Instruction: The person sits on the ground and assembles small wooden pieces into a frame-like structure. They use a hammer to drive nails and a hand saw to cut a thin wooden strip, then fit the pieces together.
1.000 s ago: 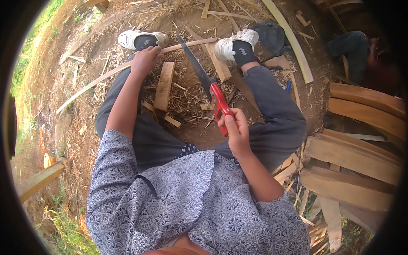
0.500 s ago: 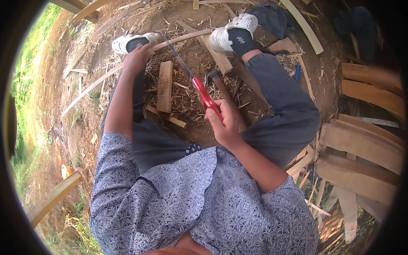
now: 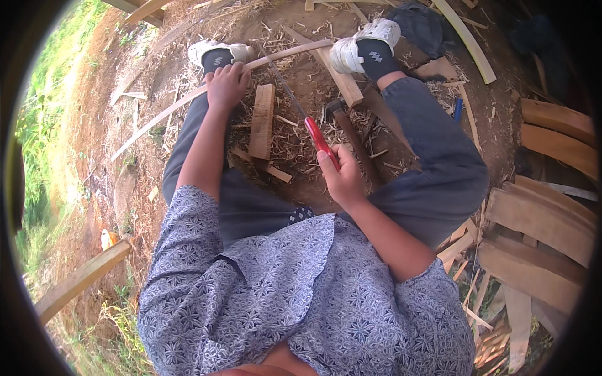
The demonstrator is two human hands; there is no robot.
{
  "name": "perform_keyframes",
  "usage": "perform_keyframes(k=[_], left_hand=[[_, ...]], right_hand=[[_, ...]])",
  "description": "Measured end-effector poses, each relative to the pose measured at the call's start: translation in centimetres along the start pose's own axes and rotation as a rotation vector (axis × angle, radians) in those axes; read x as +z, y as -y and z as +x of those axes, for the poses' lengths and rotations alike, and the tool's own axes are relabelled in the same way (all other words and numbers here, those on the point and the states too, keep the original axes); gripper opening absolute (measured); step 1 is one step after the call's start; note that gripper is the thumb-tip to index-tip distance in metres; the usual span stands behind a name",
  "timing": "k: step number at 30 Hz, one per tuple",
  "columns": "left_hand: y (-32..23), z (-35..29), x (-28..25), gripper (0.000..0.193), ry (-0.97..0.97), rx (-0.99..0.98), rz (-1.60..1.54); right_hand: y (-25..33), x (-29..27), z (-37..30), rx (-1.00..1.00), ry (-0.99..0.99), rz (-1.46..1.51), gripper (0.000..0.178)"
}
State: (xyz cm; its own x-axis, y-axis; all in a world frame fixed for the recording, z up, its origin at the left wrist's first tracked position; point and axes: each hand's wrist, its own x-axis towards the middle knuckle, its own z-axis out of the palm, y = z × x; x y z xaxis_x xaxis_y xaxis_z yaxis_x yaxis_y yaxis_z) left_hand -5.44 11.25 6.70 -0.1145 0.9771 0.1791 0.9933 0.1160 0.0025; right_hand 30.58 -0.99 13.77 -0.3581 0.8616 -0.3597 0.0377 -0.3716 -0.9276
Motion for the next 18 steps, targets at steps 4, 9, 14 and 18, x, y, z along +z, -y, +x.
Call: perform_keyframes(k=[4, 9, 14, 18], left_hand=[[-1.6, -0.8, 0.8, 0.036, -0.089, -0.167, -0.024], [-1.3, -1.1, 1.4, 0.035, -0.19, -0.161, -0.094], [-1.1, -0.9, 1.6, 0.036, -0.153, -0.177, -0.132], [-1.4, -0.6, 1.2, 0.037, -0.103, -0.216, -0.144]], right_hand=[[-0.4, 1.2, 0.5, -0.059, -0.08, -0.042, 0.027], [-0.1, 3.9, 2.2, -0.078, -0.07, -0.03, 0.027], [-1.3, 6.4, 4.6, -0.155, -0.07, -0.066, 0.029], [-1.2, 7.5, 5.2, -0.142, -0.063, -0.073, 0.031]])
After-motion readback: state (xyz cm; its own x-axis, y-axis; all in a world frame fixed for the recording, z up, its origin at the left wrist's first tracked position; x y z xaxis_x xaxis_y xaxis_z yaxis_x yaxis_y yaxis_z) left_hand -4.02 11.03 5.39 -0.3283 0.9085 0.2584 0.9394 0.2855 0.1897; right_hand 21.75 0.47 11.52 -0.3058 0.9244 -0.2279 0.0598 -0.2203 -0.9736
